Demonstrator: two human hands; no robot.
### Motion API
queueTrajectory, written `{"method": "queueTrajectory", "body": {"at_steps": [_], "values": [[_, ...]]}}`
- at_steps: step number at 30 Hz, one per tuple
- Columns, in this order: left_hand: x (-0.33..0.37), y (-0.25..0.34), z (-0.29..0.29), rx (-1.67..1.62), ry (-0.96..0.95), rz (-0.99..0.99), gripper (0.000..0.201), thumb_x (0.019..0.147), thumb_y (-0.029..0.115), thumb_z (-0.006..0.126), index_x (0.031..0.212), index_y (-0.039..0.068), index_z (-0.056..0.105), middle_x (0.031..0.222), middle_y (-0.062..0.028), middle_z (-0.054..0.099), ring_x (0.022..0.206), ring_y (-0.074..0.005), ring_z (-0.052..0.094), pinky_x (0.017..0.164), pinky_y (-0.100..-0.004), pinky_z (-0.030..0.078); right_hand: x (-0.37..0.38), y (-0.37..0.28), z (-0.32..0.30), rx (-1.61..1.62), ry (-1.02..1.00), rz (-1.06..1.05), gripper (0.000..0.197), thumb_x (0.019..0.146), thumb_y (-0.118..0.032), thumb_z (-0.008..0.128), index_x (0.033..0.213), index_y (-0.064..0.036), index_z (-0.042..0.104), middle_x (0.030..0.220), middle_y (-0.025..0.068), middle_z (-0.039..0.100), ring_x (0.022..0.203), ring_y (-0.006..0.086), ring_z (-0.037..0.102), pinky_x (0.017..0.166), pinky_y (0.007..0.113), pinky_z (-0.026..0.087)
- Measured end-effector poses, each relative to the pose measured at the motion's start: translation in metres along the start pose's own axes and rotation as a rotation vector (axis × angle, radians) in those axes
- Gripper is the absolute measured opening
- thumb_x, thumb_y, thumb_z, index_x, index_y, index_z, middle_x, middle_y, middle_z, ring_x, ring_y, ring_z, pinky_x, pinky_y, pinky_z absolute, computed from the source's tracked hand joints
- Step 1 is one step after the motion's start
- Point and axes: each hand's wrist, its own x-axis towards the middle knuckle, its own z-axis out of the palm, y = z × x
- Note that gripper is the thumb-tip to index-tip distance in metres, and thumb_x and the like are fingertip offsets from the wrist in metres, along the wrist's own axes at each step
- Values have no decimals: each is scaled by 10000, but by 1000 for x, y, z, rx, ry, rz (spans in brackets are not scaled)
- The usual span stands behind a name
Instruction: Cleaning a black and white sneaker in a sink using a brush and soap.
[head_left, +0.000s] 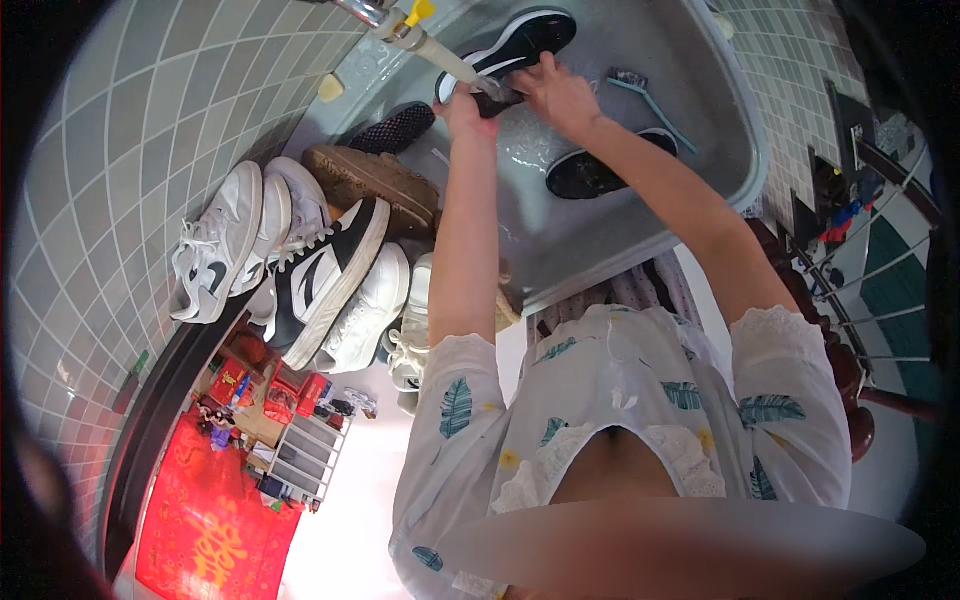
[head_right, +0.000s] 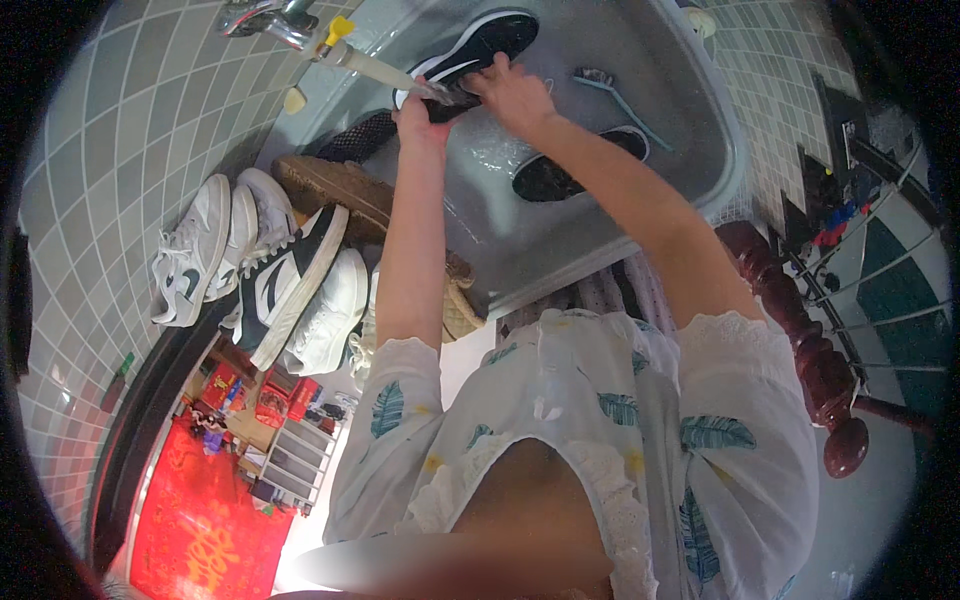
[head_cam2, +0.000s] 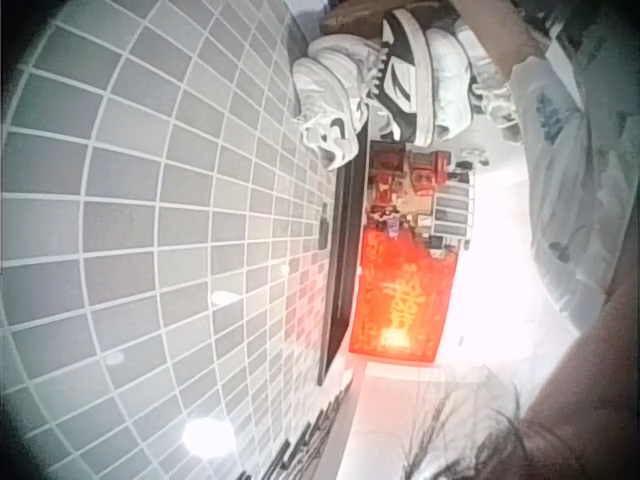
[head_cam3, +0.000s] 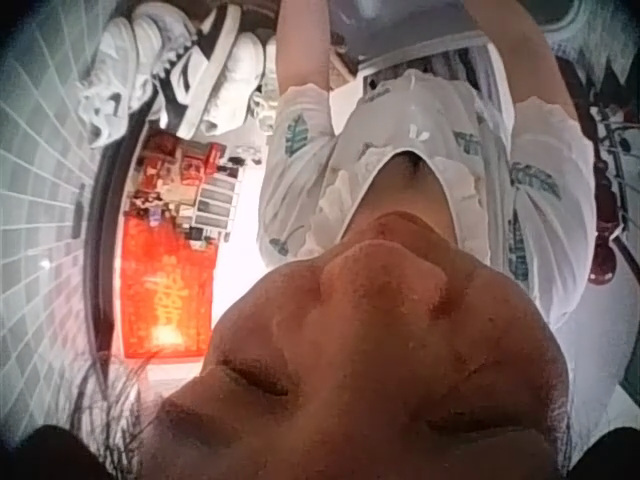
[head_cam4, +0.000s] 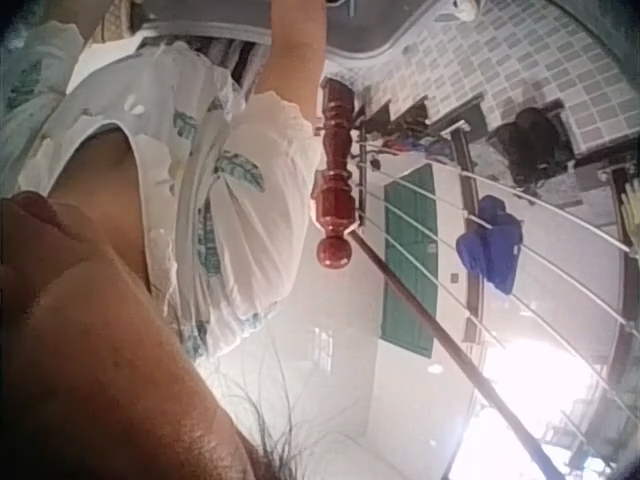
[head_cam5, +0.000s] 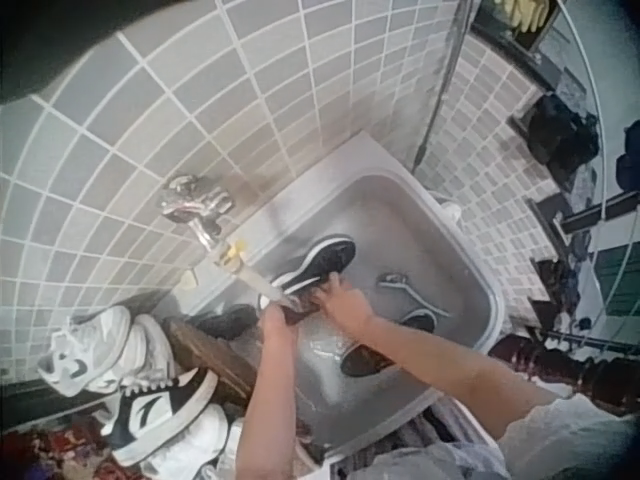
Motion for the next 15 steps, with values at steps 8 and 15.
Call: {"method": "queueTrajectory", "body": {"at_steps": [8, 15], "values": [[13, -18, 1, 123, 105, 91, 763, 848, 130, 635, 1367, 222, 84, 1197, -124, 543, 1008, -289, 584, 824, -533, 502, -16, -20, 5, 252, -71, 210, 318, 833, -332, 582, 1068, -117, 575, 998, 223, 610, 929, 383, 607, 770, 445, 499], [50, -39, -49, 37, -8, 45, 755, 832, 182, 667, 1356, 184, 125, 1263, -166, 436, 1030, -332, 564, 773, -533, 524, 3, -38, 29, 1202, -134, 701, 248, 907, -332, 514, 963, -98, 574, 909, 70, 632, 829, 236, 630, 720, 422, 492]]}}
